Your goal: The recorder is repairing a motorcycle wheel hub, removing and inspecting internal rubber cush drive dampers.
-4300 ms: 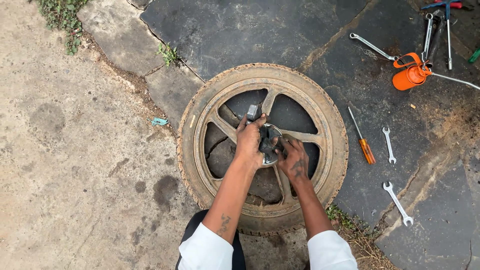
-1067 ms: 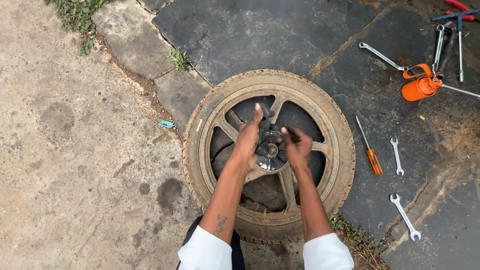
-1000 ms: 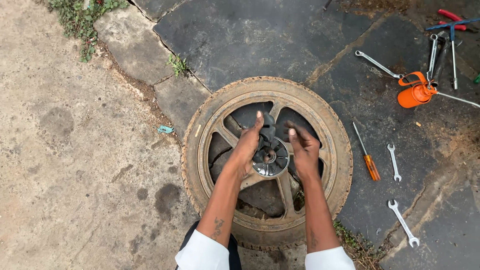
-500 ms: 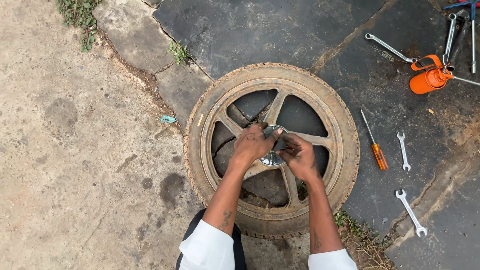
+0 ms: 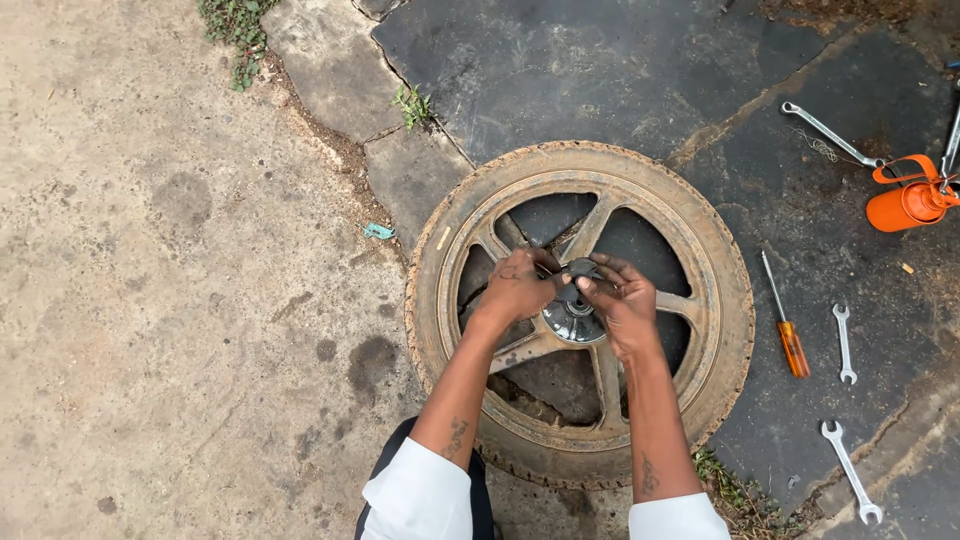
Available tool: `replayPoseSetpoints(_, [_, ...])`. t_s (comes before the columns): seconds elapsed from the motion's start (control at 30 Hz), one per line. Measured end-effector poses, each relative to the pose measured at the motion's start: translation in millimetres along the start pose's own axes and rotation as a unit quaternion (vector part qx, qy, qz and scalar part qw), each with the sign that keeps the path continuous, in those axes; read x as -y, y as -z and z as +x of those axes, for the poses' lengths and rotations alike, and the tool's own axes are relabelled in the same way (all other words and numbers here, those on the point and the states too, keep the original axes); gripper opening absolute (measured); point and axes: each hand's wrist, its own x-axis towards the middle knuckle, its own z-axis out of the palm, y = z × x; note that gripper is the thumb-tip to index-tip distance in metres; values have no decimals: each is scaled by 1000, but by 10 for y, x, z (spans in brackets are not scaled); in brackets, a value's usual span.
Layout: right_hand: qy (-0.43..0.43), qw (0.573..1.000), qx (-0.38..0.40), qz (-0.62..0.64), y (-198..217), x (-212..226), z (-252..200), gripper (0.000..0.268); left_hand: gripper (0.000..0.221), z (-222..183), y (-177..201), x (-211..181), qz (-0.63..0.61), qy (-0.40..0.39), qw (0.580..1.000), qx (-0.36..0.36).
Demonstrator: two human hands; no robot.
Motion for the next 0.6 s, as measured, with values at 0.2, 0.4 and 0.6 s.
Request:
replayPoseSetpoints(0.2, [54,916,159,-364,226,-366,411,44,61,-127,103,64,72,80,992,-67])
replayPoseSetpoints(0.4, [111,809,166,-552,-15,-280,301,39,66,-150,130,52,92,68,992,-48])
replayPoseSetpoints(0.6, [192,728,97,-651,-36,-320,239,31,69,-242,213,-53,94,79,992,-43])
